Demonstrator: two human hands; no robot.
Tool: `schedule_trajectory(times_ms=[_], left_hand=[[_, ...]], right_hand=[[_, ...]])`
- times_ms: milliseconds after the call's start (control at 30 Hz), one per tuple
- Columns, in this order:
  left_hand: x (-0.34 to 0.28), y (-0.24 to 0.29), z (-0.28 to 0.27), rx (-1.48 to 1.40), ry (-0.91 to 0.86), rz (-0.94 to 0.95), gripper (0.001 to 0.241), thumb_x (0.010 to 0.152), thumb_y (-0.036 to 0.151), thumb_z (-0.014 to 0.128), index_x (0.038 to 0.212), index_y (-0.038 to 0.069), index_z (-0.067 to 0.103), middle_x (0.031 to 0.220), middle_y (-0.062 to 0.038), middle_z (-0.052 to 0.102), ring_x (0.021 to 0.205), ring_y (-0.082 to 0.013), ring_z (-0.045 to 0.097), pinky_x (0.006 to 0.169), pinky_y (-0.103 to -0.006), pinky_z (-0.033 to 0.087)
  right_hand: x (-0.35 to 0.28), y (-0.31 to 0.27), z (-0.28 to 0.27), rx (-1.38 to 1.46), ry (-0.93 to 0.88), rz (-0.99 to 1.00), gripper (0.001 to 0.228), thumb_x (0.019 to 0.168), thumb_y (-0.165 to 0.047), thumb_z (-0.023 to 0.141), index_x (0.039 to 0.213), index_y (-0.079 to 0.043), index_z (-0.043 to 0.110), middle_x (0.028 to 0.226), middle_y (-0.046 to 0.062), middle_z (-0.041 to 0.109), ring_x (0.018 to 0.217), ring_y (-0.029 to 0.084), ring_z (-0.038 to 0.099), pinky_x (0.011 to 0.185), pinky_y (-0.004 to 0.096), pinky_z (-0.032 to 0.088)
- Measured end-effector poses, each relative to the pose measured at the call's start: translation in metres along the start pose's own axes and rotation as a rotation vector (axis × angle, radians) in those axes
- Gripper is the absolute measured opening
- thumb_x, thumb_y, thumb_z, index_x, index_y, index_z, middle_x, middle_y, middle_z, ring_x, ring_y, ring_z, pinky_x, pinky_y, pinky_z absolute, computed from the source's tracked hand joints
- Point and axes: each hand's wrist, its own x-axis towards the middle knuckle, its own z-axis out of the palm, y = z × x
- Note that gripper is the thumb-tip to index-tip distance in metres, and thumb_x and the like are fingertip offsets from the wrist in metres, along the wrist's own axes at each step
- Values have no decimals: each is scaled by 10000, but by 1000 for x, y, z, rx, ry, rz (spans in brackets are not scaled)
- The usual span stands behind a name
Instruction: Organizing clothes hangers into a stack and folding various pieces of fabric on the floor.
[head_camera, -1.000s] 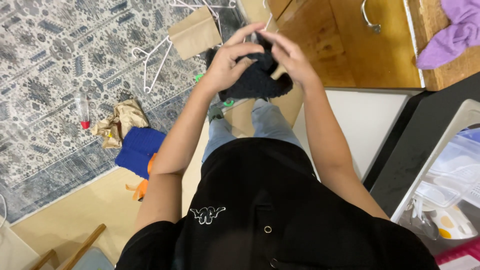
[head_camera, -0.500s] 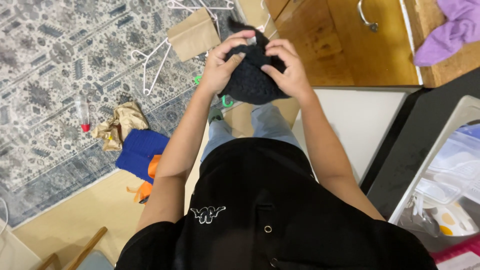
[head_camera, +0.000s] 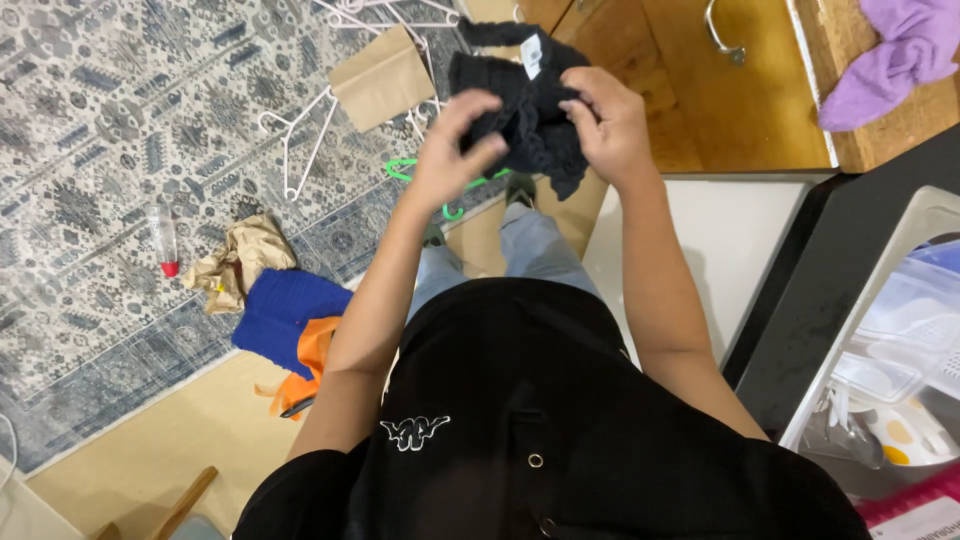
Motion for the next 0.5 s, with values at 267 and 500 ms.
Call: schedule_trajectory(times_ms=[267,500], left_hand=[[11,-40,-9,560,207,55,458,811,-15,770,1245,110,696,1211,-144,711,1141,-355,686,1010,-397,544],[52,5,-56,276,293,83,341,845,-104,675,1126,72,755,1029,-93,767,964,-207,731,892,-283,560]], right_hand=[[16,-13,-33,-63,-68,57,211,957,126,676,1140,29,638,1028,130,656,829,195,633,752,295,527],[26,8,-55,-86,-249,235,189,1004,40,697,1187,7,665,962,79,655,827,140,587,744,278,488]])
